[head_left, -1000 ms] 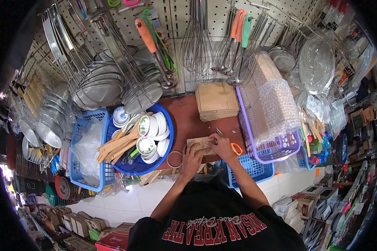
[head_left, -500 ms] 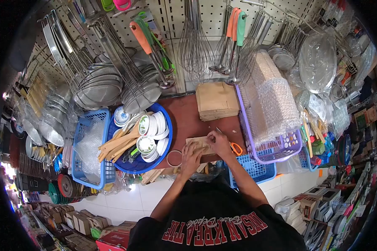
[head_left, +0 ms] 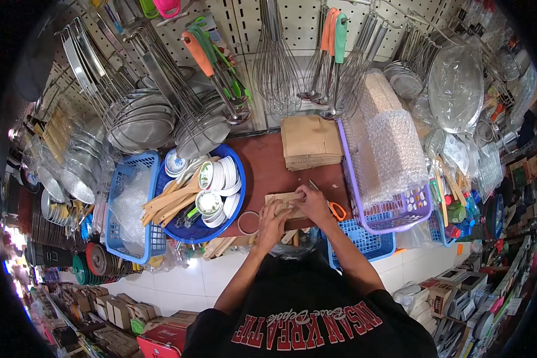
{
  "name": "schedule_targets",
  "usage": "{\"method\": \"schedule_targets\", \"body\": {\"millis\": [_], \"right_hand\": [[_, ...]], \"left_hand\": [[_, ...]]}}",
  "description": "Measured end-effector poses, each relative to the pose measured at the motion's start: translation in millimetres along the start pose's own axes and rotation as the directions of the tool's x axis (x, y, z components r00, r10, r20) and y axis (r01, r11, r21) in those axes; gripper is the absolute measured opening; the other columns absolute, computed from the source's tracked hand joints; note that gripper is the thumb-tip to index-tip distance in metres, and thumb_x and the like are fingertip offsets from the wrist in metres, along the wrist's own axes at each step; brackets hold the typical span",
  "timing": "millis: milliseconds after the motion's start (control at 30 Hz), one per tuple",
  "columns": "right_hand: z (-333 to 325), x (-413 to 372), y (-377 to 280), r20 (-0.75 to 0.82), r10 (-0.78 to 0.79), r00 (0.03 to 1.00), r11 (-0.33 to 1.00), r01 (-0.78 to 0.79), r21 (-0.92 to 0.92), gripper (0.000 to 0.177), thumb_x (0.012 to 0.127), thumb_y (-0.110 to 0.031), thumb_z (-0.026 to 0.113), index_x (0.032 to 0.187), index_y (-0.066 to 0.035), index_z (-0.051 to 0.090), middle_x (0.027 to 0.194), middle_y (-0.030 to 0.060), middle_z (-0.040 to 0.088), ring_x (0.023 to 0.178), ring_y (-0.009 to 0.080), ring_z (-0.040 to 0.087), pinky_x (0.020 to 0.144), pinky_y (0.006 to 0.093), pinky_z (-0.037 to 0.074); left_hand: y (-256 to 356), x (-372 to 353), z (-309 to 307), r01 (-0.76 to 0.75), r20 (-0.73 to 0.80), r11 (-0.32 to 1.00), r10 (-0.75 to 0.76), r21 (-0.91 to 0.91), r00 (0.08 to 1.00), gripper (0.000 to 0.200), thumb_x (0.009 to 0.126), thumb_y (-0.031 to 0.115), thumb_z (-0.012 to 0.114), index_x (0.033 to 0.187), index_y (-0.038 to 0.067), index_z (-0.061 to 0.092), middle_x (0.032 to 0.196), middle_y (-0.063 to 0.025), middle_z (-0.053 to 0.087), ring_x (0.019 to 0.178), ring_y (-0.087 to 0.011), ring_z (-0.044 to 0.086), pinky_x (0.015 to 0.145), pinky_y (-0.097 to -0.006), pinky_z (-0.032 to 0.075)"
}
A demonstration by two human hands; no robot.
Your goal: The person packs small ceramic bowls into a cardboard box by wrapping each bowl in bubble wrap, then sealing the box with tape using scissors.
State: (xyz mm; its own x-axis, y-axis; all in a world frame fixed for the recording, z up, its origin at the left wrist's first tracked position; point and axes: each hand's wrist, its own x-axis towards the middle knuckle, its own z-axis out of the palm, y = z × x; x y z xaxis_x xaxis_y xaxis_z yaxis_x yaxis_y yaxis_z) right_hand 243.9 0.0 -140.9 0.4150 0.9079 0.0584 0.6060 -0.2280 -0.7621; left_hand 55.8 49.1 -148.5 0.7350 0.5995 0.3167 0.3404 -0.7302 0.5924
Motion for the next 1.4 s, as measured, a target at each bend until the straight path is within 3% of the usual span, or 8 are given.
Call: {"method": "schedule_targets", "body": {"millis": [100, 300, 600, 700, 800, 1000, 1200, 1400], "right_hand": [[6, 2, 6, -0.017, 0.0, 1.0, 0.992, 0.002, 0.128, 0.04, 0.075, -0.026, 0.083, 0.101, -0.005, 0.063, 0.087, 0.0162, 0.069, 0.083, 0.0326, 0.069, 0.073, 0.0404, 0.055], [-12, 2, -13, 0.095, 0.033, 0.995, 0.999, -0.031, -0.021, 0.046, 0.072, -0.03, 0.085, 0.105, -0.006, 0.064, 0.089, 0.0151, 0.069, 0.089, 0.029, 0.069, 0.079, 0.0398, 0.055], [-22, 19, -23, 0.272, 0.113, 0.956, 0.931, -0.007, -0.364, 0.066, 0.07, -0.046, 0.082, 0.124, -0.016, 0.061, 0.138, 0.0157, 0.051, 0.132, 0.0348, 0.046, 0.102, 0.0462, 0.046], [-11, 7, -12, 0.151, 0.156, 0.976, 0.944, -0.103, -0.314, 0.083, 0.07, -0.052, 0.081, 0.135, -0.01, 0.052, 0.144, 0.0182, 0.047, 0.139, 0.0344, 0.038, 0.108, 0.0431, 0.042], [-8, 0, -5, 0.146, 0.21, 0.967, 0.971, -0.188, -0.148, 0.093, 0.073, -0.054, 0.079, 0.139, -0.001, 0.044, 0.14, 0.0214, 0.051, 0.138, 0.0355, 0.041, 0.108, 0.0403, 0.042], [13, -3, 23, 0.331, 0.217, 0.919, 0.934, -0.294, 0.204, 0.081, 0.076, -0.049, 0.08, 0.129, 0.003, 0.05, 0.117, 0.0232, 0.064, 0.113, 0.0342, 0.061, 0.098, 0.0391, 0.047], [27, -12, 18, 0.124, 0.193, 0.973, 0.968, -0.21, 0.138, 0.071, 0.08, -0.038, 0.079, 0.13, 0.001, 0.047, 0.117, 0.0203, 0.062, 0.112, 0.0318, 0.061, 0.096, 0.0393, 0.047], [41, -6, 18, 0.204, 0.269, 0.941, 0.879, -0.326, 0.347, 0.073, 0.079, -0.027, 0.081, 0.136, -0.003, 0.042, 0.123, 0.0132, 0.058, 0.116, 0.0232, 0.056, 0.098, 0.0345, 0.045]], "left_hand": [[-2, 0, 8, 0.045, -0.029, 0.999, -0.044, 0.014, 0.999, 0.028, 0.085, 0.007, 0.064, 0.112, 0.009, 0.072, 0.132, -0.0178, 0.051, 0.134, -0.0373, 0.04, 0.108, -0.0517, 0.033], [-2, -2, 3, -0.002, -0.026, 1.0, 0.002, -0.001, 1.0, 0.026, 0.085, 0.007, 0.064, 0.11, 0.007, 0.073, 0.132, -0.0191, 0.051, 0.134, -0.038, 0.041, 0.107, -0.0521, 0.034], [-3, 2, -8, 0.019, 0.019, 0.998, -0.018, -0.06, 1.0, 0.03, 0.088, 0.008, 0.064, 0.117, 0.005, 0.068, 0.132, -0.0197, 0.051, 0.133, -0.0387, 0.042, 0.108, -0.0496, 0.034], [7, 8, -2, 0.278, -0.205, 0.936, -0.322, -0.218, 0.924, 0.04, 0.092, 0.008, 0.059, 0.132, 0.006, 0.057, 0.133, -0.0218, 0.05, 0.13, -0.0405, 0.043, 0.109, -0.049, 0.033], [-1, 15, 16, 0.354, -0.373, 0.869, -0.473, -0.345, 0.798, 0.048, 0.096, 0.01, 0.055, 0.143, 0.007, 0.044, 0.133, -0.0239, 0.048, 0.127, -0.0421, 0.044, 0.108, -0.0478, 0.034], [-22, 4, 42, 0.435, -0.186, 0.762, -0.573, -0.479, 0.798, 0.044, 0.101, 0.017, 0.049, 0.143, 0.005, 0.042, 0.135, -0.0208, 0.051, 0.127, -0.0361, 0.046, 0.109, -0.0396, 0.034], [-36, -4, 49, 0.387, -0.184, 0.664, -0.621, -0.639, 0.762, 0.044, 0.1, 0.015, 0.05, 0.143, 0.009, 0.044, 0.135, -0.0205, 0.05, 0.128, -0.0338, 0.047, 0.109, -0.0394, 0.035], [-42, -6, 46, 0.379, -0.166, 0.602, -0.657, -0.703, 0.735, 0.045, 0.1, 0.015, 0.053, 0.143, 0.007, 0.045, 0.143, -0.0168, 0.048, 0.133, -0.0287, 0.043, 0.111, -0.0373, 0.033]]}}
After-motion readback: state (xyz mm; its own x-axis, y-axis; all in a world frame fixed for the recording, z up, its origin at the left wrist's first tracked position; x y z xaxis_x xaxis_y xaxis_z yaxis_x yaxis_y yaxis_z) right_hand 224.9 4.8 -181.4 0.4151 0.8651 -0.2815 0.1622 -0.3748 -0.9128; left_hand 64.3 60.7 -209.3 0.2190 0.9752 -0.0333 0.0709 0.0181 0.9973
